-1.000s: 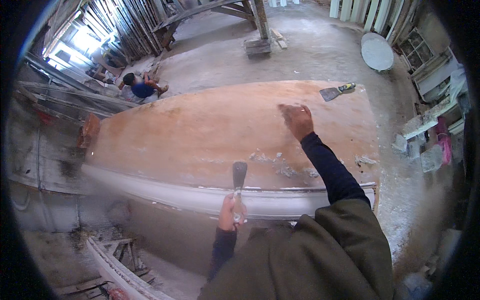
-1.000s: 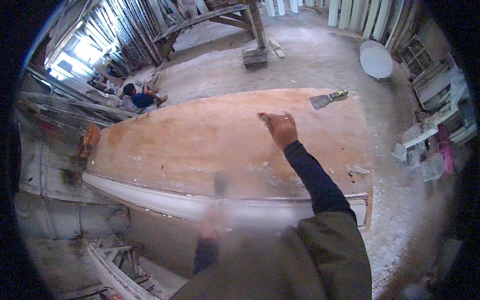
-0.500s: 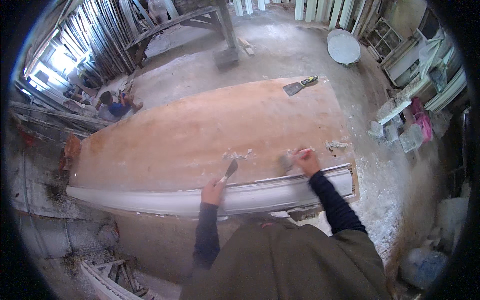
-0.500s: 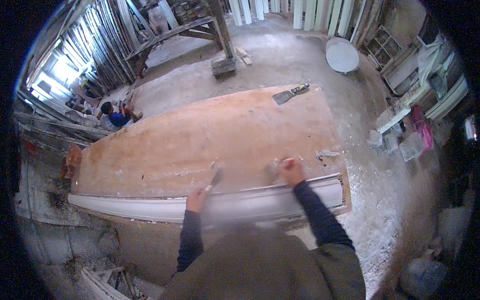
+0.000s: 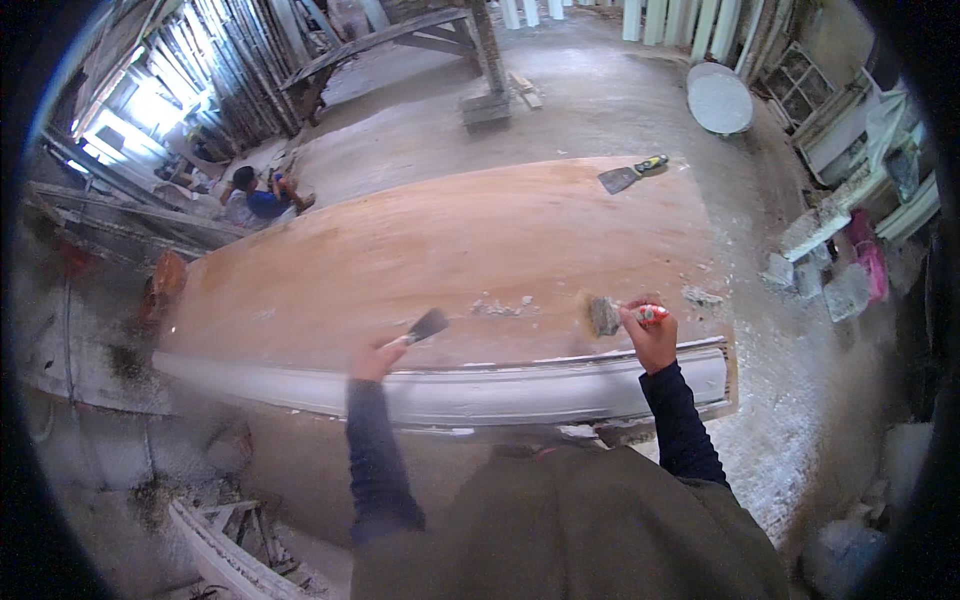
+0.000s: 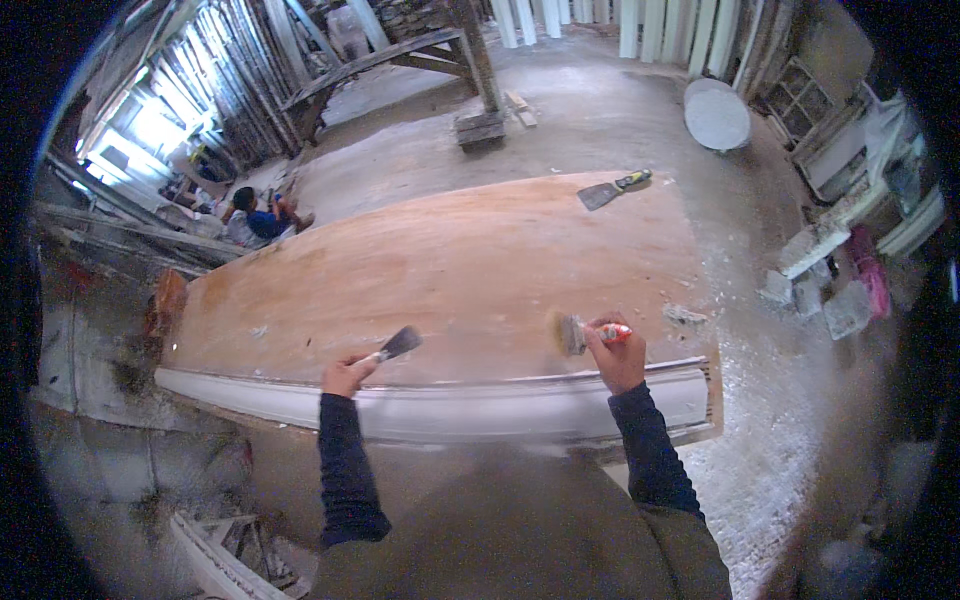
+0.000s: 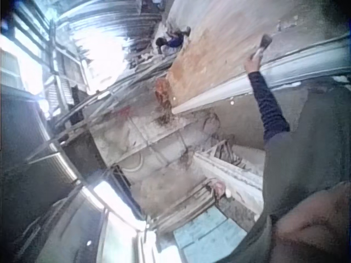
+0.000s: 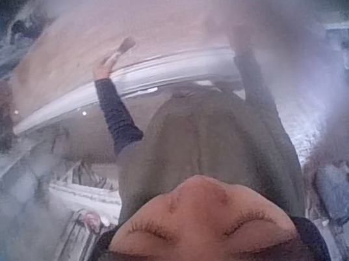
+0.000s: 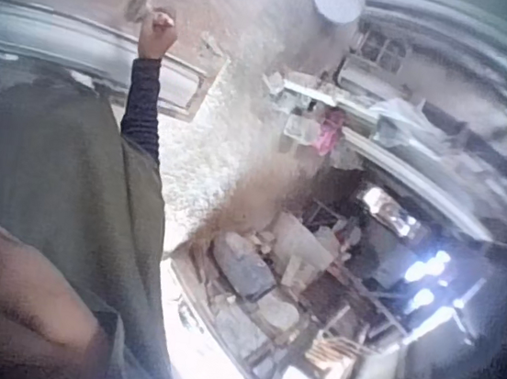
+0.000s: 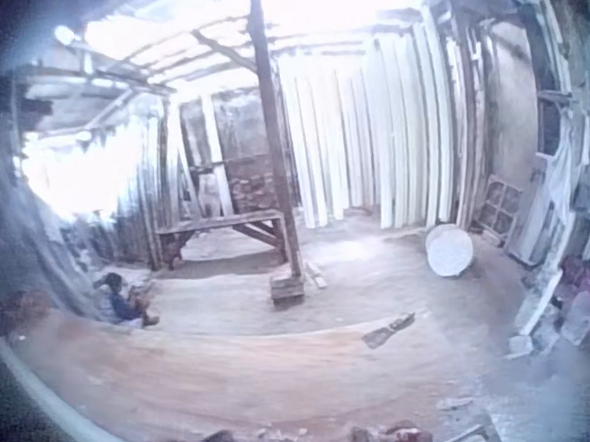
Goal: The person uses a brush and a scraper to clean a large flat surface in a workshop. They repeatedly brush away debris and scrape along the edges, moving along the surface as they work.
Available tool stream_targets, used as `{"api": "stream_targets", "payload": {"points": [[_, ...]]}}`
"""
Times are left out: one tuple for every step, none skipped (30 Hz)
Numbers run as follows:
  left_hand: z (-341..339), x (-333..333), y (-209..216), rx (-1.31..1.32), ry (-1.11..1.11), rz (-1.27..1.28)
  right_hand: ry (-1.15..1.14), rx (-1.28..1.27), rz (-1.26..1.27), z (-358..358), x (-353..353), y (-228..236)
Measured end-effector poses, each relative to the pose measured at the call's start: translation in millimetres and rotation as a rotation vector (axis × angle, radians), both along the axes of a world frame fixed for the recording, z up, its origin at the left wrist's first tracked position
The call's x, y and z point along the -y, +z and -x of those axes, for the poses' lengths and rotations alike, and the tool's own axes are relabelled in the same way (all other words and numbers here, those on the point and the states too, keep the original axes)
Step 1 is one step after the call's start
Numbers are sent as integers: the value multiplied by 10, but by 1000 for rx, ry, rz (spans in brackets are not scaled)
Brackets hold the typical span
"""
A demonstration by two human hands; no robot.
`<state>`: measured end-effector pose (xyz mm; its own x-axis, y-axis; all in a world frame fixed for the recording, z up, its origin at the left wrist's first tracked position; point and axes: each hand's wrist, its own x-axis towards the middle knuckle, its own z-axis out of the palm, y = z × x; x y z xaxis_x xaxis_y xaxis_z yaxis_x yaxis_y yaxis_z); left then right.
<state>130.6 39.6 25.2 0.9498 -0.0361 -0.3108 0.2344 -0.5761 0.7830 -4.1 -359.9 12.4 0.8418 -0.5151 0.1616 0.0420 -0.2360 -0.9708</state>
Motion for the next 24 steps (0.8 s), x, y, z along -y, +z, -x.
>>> {"api": "stream_targets", "payload": {"points": [[-66,-307,39,34,-14,-115,19,-13,19,1,-56,-29],[-136,-641,25,18,-12,-157,41,-22,34,-18,-119,-56],[-214,-853,-57,-5,-21,-190,42,-20,-91,-33,-176,-116],[-271,-853,-131,-44,-50,-214,39,-23,-208,-47,-223,-191],[-347,-820,-223,-82,-81,-240,34,-25,-327,-58,-272,-241],[-434,-745,-290,-123,-116,-259,44,-89,-284,-57,-300,-256],[-541,-696,-300,-64,-198,-342,31,-81,-247,-64,-325,-278],[-692,-644,-290,-4,-282,-425,18,-71,-210,-77,-352,-311],[-823,-578,-300,55,-365,-506,4,-64,-173,-90,-375,-341],[-890,-460,-348,15,-315,-328,0,-90,-163,-101,-385,-318],[-930,-266,-434,-24,-269,-147,-32,-69,-171,-106,-404,-297],[-901,20,-371,-46,-285,-119,-76,-48,-180,-101,-423,-288],[-855,297,-296,-59,-299,-92,-117,-17,-188,-129,-453,-290],[-799,497,-393,78,-283,-85,-137,0,-146,-164,-513,-320],[-773,514,-473,94,-289,-49,-154,15,-173,-218,-631,-340],[-754,531,-549,109,-296,-12,-175,30,-198,-305,-778,-343],[-752,435,-608,9,-314,55,-193,46,-222,-396,-946,-364],[-742,368,-667,-95,-340,129,-178,-28,-264,-485,-1097,-493],[-766,185,-705,-113,-264,141,-185,30,-282,-617,-1316,-617],[-856,-114,-706,-130,-182,150,-184,89,-299,-775,-1568,-705],[-963,-403,-533,-161,-218,-29,-105,6,-338,-899,-1827,-737],[-1079,-820,-518,-196,-190,-39,-9,-72,-384,-1006,-2021,-760],[-1116,-1106,-382,-114,-199,-1,7,-121,-287,-1067,-2048,-874],[-1161,-1342,-270,-168,-155,36,23,-172,-188,-1127,-2061,-985]]}}
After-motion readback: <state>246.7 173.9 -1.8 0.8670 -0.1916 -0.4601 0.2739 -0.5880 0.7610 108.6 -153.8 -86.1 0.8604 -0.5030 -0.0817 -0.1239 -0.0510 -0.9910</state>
